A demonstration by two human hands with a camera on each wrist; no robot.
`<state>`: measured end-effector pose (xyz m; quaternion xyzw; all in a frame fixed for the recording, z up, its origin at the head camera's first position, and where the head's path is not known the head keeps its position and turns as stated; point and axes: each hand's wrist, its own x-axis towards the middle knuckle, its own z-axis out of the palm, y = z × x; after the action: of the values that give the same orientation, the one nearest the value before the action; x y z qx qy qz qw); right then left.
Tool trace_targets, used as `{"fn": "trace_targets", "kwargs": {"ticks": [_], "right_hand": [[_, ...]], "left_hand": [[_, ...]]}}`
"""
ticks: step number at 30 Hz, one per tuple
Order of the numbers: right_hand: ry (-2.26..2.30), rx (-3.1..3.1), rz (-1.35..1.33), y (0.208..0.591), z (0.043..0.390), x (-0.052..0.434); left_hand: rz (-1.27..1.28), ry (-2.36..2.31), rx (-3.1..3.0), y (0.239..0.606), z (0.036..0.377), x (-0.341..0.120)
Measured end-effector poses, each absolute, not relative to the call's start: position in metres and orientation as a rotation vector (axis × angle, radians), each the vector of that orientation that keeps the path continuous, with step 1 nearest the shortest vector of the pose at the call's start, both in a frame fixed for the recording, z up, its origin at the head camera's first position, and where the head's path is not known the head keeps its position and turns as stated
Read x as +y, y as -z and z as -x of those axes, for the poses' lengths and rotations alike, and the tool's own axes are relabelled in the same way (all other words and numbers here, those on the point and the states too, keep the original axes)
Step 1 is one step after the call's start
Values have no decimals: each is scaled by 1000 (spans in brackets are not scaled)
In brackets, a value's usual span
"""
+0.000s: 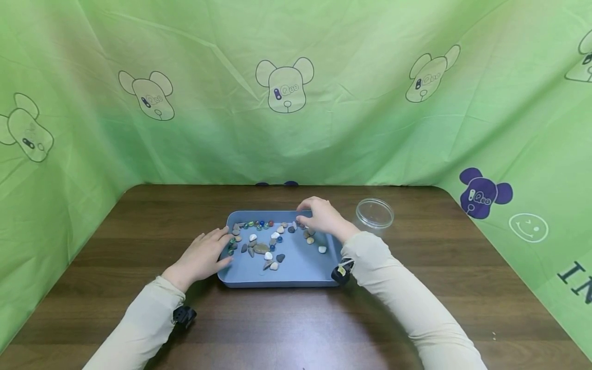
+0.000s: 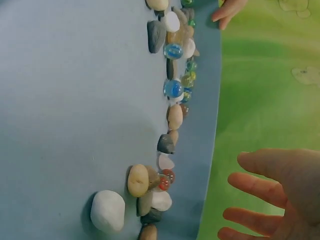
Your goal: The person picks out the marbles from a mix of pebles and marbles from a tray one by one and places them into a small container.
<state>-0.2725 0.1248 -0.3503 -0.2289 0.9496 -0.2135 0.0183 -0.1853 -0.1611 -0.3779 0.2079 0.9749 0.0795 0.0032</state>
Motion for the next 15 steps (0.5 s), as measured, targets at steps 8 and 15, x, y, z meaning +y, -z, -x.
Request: {"fn": "trace_targets", "kwargs": {"ticks": [8,15], "right_hand": [[717,2946,658,358,283,124],[740,2914,590,360,287,124]], "left_hand": [[-648,-251,3058,379,186,-161],[-646,-251,3055,380,187,-161]]}}
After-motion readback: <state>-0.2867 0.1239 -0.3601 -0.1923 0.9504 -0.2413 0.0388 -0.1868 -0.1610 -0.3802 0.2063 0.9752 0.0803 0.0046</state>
